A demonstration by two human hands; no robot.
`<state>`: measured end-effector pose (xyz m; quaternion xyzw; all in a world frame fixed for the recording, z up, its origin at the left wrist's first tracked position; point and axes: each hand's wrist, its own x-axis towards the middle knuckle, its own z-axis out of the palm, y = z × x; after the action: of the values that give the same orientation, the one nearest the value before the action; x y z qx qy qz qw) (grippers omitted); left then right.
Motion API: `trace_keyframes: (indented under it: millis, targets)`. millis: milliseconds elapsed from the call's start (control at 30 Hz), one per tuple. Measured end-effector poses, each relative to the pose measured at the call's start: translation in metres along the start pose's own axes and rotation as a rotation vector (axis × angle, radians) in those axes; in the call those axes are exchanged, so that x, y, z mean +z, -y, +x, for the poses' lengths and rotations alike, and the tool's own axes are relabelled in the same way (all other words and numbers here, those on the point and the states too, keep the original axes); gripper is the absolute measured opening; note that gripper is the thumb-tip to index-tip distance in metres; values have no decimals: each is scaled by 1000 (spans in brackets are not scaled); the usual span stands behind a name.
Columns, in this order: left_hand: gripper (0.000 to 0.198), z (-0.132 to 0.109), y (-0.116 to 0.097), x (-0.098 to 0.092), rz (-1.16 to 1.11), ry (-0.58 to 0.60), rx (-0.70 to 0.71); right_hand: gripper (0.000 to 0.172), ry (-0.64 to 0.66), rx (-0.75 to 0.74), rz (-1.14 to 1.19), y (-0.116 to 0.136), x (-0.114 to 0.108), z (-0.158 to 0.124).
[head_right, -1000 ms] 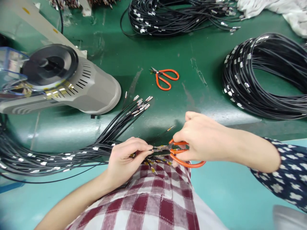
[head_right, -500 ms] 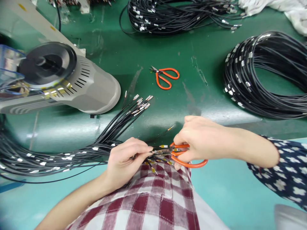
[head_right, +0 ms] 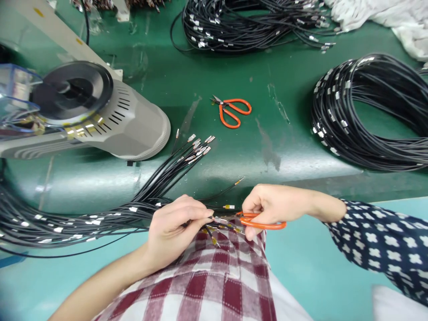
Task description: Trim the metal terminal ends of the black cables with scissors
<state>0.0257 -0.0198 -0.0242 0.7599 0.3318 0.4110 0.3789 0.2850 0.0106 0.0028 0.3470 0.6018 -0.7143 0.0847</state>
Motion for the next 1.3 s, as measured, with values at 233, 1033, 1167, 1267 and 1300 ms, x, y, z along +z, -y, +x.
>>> trace_keyframes:
  millis: [233, 1033, 1167, 1267, 1300]
  targets:
    - [15, -1, 0, 0, -11, -13, 24, 46, 95, 58, 315, -12, 6, 9]
    - [12, 0, 1, 1, 16, -40, -22, 43, -315, -62, -245, 5, 7, -4]
    - [10, 0, 1, 3, 48, -18, -43, 35, -442, -131, -713, 24, 5, -16]
    - [11, -1, 2, 4, 61, -11, -34, 30, -444, -118, -828, 31, 5, -18]
    - [10, -1, 2, 4, 65, -7, -30, 31, -445, -116, -848, 32, 5, -18]
